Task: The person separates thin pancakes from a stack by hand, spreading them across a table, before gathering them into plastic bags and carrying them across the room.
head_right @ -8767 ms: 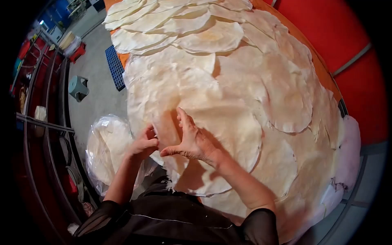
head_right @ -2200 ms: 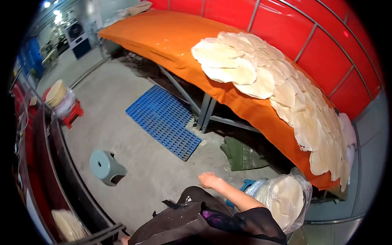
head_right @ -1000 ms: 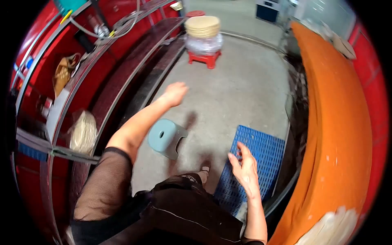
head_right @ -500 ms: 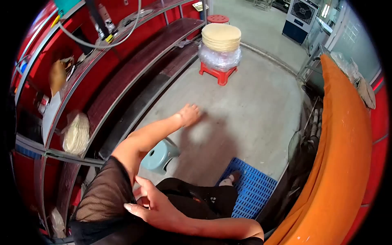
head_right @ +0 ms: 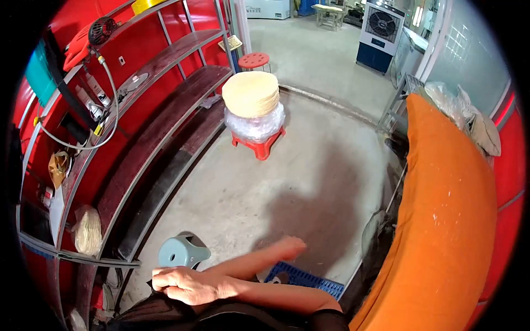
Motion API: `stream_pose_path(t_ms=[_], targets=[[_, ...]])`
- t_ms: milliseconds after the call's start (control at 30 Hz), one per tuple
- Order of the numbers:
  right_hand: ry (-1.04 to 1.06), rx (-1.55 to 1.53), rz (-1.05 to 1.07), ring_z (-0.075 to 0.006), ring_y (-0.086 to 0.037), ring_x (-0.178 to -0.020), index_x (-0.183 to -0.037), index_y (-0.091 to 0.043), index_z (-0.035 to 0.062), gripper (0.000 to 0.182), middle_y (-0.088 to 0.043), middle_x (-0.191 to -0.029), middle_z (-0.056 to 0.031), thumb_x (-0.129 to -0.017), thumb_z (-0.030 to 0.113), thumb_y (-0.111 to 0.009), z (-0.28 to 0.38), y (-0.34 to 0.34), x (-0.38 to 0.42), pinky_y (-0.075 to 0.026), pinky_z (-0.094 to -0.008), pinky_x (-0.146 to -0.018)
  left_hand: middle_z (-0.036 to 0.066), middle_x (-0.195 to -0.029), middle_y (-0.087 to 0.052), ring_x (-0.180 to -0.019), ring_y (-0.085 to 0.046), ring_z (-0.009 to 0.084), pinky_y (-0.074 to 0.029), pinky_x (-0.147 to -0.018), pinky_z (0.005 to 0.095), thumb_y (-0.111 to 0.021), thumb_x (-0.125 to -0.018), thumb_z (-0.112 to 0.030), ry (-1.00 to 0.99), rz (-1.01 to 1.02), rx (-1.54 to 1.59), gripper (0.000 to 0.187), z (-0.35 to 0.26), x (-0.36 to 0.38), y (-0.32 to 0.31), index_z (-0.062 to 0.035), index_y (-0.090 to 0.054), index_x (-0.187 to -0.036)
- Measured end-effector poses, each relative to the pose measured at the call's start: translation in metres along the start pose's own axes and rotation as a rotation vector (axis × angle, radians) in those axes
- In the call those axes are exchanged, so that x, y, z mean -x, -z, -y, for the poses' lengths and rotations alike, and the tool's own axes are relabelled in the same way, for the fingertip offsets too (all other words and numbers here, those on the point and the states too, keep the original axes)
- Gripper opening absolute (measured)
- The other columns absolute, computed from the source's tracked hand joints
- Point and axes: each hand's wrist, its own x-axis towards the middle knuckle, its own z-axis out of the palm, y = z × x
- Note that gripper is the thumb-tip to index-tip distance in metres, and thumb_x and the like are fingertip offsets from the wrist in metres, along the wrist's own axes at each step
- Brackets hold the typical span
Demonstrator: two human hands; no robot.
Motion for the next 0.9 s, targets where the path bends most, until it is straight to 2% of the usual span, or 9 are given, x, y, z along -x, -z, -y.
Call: stream_pose_path(t_ms=[100, 200, 367, 500, 567, 667, 700, 767, 900], targets=[[-0.126, 0.004, 0.035, -0.0171, -0.045, -0.067, -0.08, -0.043, 0.0006, 0.008, -0.045, -0.073, -0.0076, -0.073, 0.001, -0.048, 0.005, 0.062, 0.03, -0.037, -0.0308, -0.062, 0.011, -0.073, -0.061, -0.069, -0.06, 0.0255, -0.047, -0.056, 0.039, -0.059, -0.06, -0.01, -0.055, 0.102, 0.009, 0.008, -0.049, -0.043, 0.023, -0.0058, -0.061, -0.067], [-0.02, 0.061, -0.009, -0.0198, -0.045, -0.065, -0.074, -0.044, -0.0005, 0.006, -0.045, -0.072, -0.0077, -0.07, -0.003, -0.047, 0.004, 0.115, 0.056, -0.036, -0.0308, -0.059, 0.011, -0.074, -0.061, -0.07, -0.059, 0.0255, -0.047, -0.057, 0.0388, -0.059, -0.06, -0.01, -0.086, 0.136, -0.021, 0.009, -0.044, -0.075, 0.044, -0.0057, -0.061, -0.068], [0.209, -0.029, -0.051, -0.0264, -0.045, -0.069, -0.077, -0.04, -0.0016, 0.012, -0.043, -0.075, -0.0132, -0.07, -0.002, -0.049, 0.032, 0.199, 0.04, -0.036, -0.0341, -0.061, 0.011, -0.075, -0.06, -0.071, -0.059, 0.0257, -0.046, -0.057, 0.0385, -0.059, -0.06, -0.01, -0.126, 0.168, -0.074, 0.01, 0.01, -0.14, 0.072, -0.0054, -0.061, -0.069], [0.197, 0.11, -0.098, -0.0296, -0.046, -0.069, -0.079, -0.043, -0.0029, 0.008, -0.044, -0.08, -0.0151, -0.073, 0.0, -0.048, 0.025, 0.314, 0.073, -0.036, -0.0354, -0.061, 0.011, -0.075, -0.06, -0.072, -0.059, 0.0258, -0.046, -0.058, 0.0383, -0.059, -0.06, -0.01, -0.158, 0.162, -0.104, 0.011, 0.062, -0.209, 0.107, -0.0052, -0.061, -0.07], [-0.134, 0.259, -0.023, -0.0308, -0.048, -0.068, -0.077, -0.047, -0.0014, 0.011, -0.048, -0.077, -0.0142, -0.069, 0.005, -0.05, 0.06, 0.363, 0.087, -0.038, -0.0383, -0.058, 0.011, -0.076, -0.06, -0.073, -0.058, 0.0258, -0.046, -0.058, 0.0382, -0.059, -0.06, -0.011, -0.17, 0.155, -0.118, 0.012, 0.083, -0.248, 0.126, -0.0051, -0.061, -0.07], [0.015, 0.489, -0.114, -0.0294, -0.047, -0.068, -0.075, -0.048, 0.0007, 0.01, -0.047, -0.073, -0.0108, -0.068, 0.007, -0.051, 0.053, 0.428, 0.106, -0.04, -0.0375, -0.062, 0.011, -0.076, -0.06, -0.073, -0.058, 0.0259, -0.046, -0.059, 0.038, -0.059, -0.06, -0.011, -0.175, 0.142, -0.133, 0.012, 0.109, -0.31, 0.159, -0.0049, -0.06, -0.071], [0.046, 0.547, -0.106, -0.0306, -0.045, -0.072, -0.077, -0.048, 0.0009, 0.011, -0.049, -0.08, -0.0121, -0.069, 0.008, -0.05, 0.062, 0.444, 0.102, -0.04, -0.0374, -0.063, 0.011, -0.077, -0.059, -0.074, -0.058, 0.0259, -0.046, -0.059, 0.0379, -0.059, -0.06, -0.011, -0.176, 0.141, -0.132, 0.012, 0.116, -0.33, 0.167, -0.0049, -0.06, -0.071], [0.211, 0.367, -0.165, -0.0314, -0.044, -0.077, -0.077, -0.044, 0.002, 0.016, -0.046, -0.082, -0.0148, -0.066, 0.012, -0.051, 0.07, 0.478, 0.093, -0.039, -0.0364, -0.066, 0.011, -0.077, -0.059, -0.074, -0.058, 0.026, -0.046, -0.059, 0.0378, -0.059, -0.06, -0.011, -0.169, 0.136, -0.142, 0.013, 0.134, -0.371, 0.184, -0.0048, -0.06, -0.072], [0.128, 0.259, -0.009, -0.032, -0.048, -0.082, -0.085, -0.047, -0.0011, 0.017, -0.048, -0.091, -0.0153, -0.073, 0.011, -0.048, 0.069, 0.567, 0.138, -0.041, -0.0365, -0.07, 0.011, -0.078, -0.059, -0.075, -0.058, 0.0261, -0.045, -0.06, 0.0376, -0.059, -0.06, -0.011, -0.112, 0.107, -0.159, 0.014, 0.182, -0.454, 0.214, -0.0045, -0.06, -0.073]])
